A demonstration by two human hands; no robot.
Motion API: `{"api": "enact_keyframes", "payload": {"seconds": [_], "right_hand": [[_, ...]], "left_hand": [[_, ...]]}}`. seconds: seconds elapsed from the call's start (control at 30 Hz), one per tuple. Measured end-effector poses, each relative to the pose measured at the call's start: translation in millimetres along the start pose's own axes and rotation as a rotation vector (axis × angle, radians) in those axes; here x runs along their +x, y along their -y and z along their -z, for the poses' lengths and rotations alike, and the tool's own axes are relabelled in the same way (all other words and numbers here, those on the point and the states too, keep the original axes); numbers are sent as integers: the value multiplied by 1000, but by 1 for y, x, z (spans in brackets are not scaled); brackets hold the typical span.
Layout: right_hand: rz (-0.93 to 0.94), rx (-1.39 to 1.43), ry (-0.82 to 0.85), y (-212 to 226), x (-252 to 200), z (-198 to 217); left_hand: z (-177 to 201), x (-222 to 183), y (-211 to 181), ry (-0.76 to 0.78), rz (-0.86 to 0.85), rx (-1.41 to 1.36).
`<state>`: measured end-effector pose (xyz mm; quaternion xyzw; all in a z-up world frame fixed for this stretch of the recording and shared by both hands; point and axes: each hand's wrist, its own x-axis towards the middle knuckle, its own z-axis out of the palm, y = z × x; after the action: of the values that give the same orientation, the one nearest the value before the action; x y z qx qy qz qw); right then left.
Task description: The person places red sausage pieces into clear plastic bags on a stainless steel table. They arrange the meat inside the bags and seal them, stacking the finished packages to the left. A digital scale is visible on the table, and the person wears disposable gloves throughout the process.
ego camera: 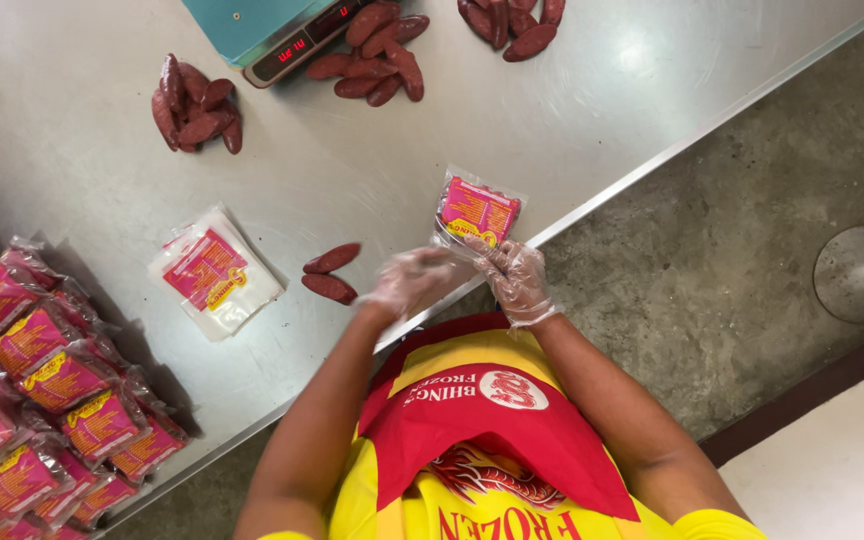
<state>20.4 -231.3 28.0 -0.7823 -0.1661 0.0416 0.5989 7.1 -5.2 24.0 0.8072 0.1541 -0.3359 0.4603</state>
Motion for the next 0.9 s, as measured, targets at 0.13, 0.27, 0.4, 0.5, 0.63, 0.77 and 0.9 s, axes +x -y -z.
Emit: {"api": "enact_keyframes", "payload": {"seconds": [0.13,0.27,0.4,0.5,0.63,0.77,0.9], "right_hand": [[20,-143,11,-9,2,1],[47,-189,-16,-9,0,-2],[66,-359,-43,-7,1,-9],[130,-369,-55,-10,2,-8],[78,-259,-41,-6,3,-7],[85,-280,-66,4,8,-7],[134,-518,-87,4,13,-14]], "left_hand": [[80,-75,11,-267,-131,637],[114,-108,36,-332,-148,697],[101,-99,75,-466,-245,601],[84,-90,90,-516,-392,624],[37,-74,73,-143,-24,140],[-18,-42,48,-48,126,-526],[-44,-19,31,31,133,-874]]}}
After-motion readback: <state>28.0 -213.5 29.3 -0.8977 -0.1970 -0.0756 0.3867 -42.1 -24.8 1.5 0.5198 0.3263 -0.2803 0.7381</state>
